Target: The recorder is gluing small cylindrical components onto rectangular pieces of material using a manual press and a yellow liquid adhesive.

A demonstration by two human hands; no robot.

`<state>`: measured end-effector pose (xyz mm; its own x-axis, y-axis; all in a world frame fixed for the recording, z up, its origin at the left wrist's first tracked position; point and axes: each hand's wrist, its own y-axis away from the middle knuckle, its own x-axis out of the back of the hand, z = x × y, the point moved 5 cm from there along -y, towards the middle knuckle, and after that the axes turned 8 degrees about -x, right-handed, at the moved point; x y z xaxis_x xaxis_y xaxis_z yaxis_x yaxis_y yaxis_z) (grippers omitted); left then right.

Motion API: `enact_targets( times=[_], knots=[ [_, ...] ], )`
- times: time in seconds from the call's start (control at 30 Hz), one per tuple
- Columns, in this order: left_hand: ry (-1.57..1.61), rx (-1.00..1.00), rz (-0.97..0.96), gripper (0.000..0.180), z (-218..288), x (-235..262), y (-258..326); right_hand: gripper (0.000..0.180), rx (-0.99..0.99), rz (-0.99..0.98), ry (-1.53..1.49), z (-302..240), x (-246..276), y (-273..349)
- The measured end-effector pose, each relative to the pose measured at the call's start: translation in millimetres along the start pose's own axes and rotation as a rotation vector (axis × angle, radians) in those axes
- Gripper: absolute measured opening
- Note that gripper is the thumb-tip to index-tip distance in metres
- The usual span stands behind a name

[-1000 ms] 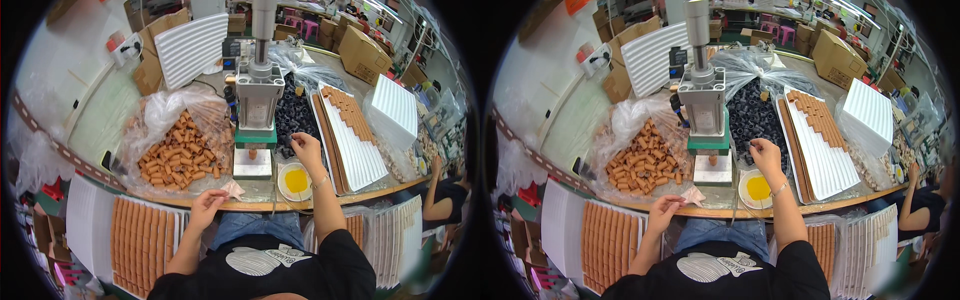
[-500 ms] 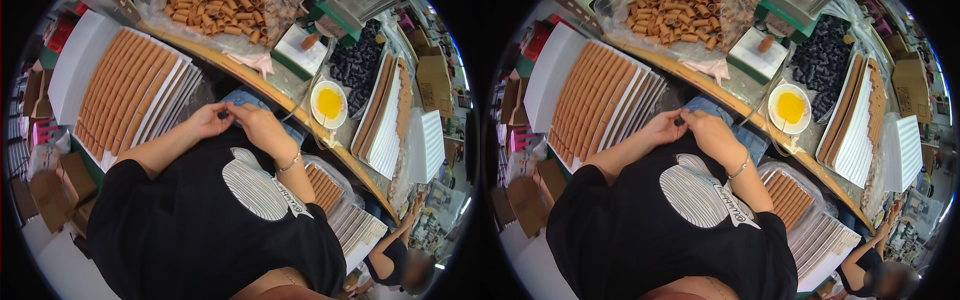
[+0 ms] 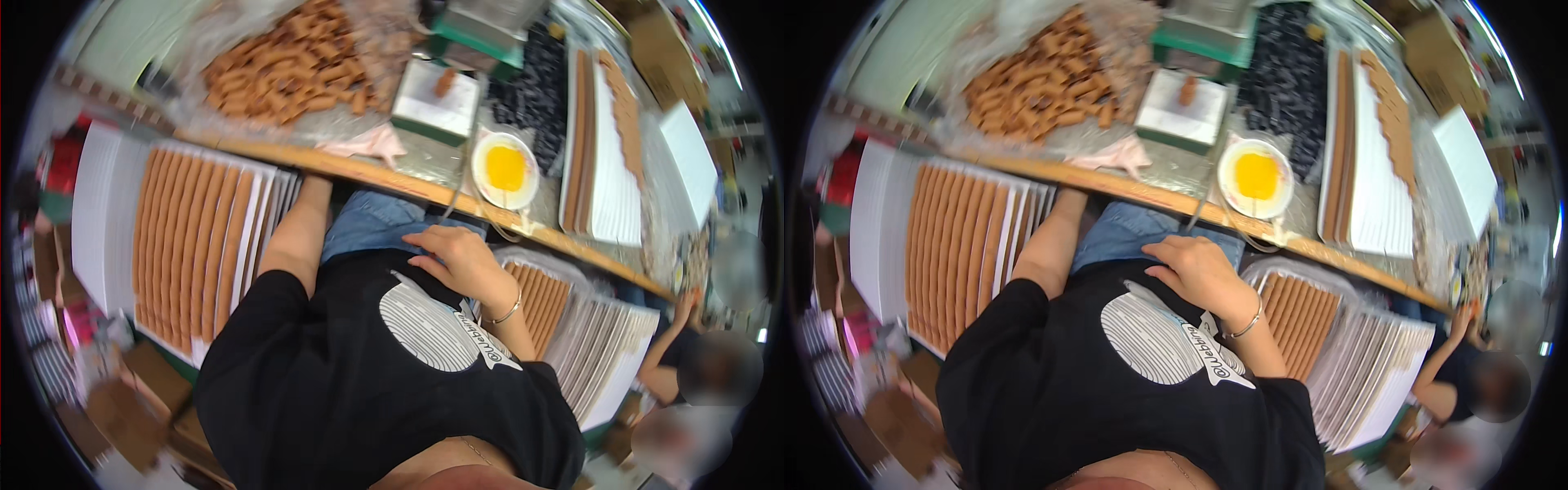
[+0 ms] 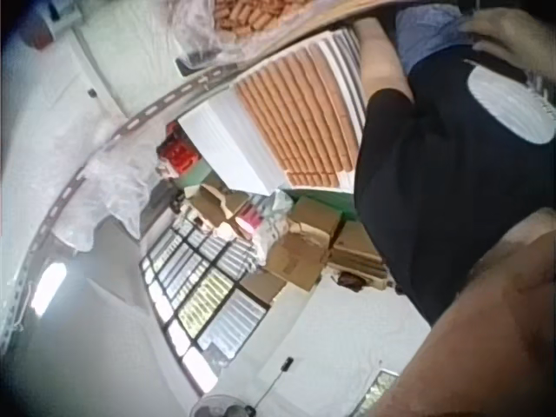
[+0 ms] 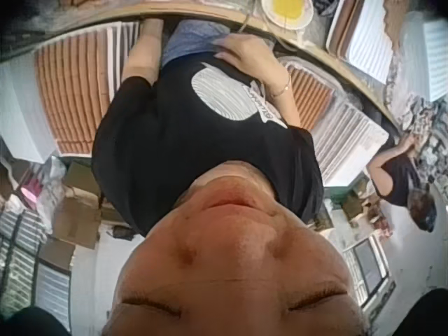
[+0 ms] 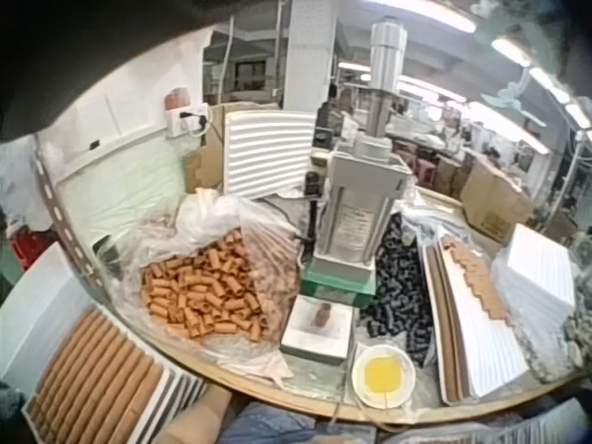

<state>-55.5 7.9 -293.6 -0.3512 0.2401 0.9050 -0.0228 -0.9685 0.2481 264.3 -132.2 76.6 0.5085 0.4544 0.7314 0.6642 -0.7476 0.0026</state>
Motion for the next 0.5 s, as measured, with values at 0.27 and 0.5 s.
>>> enact_targets(
  times=[0.27,0.5],
  knots=[
    [0.230,-0.254,-0.143,0.052,107,33,31,0.010,-0.583,0.744,0.048,121,108,21],
    [0.132,-0.478,-0.263,0.047,155,135,148,0.019,-0.782,0.233,0.433,204,127,-67]
  ],
)
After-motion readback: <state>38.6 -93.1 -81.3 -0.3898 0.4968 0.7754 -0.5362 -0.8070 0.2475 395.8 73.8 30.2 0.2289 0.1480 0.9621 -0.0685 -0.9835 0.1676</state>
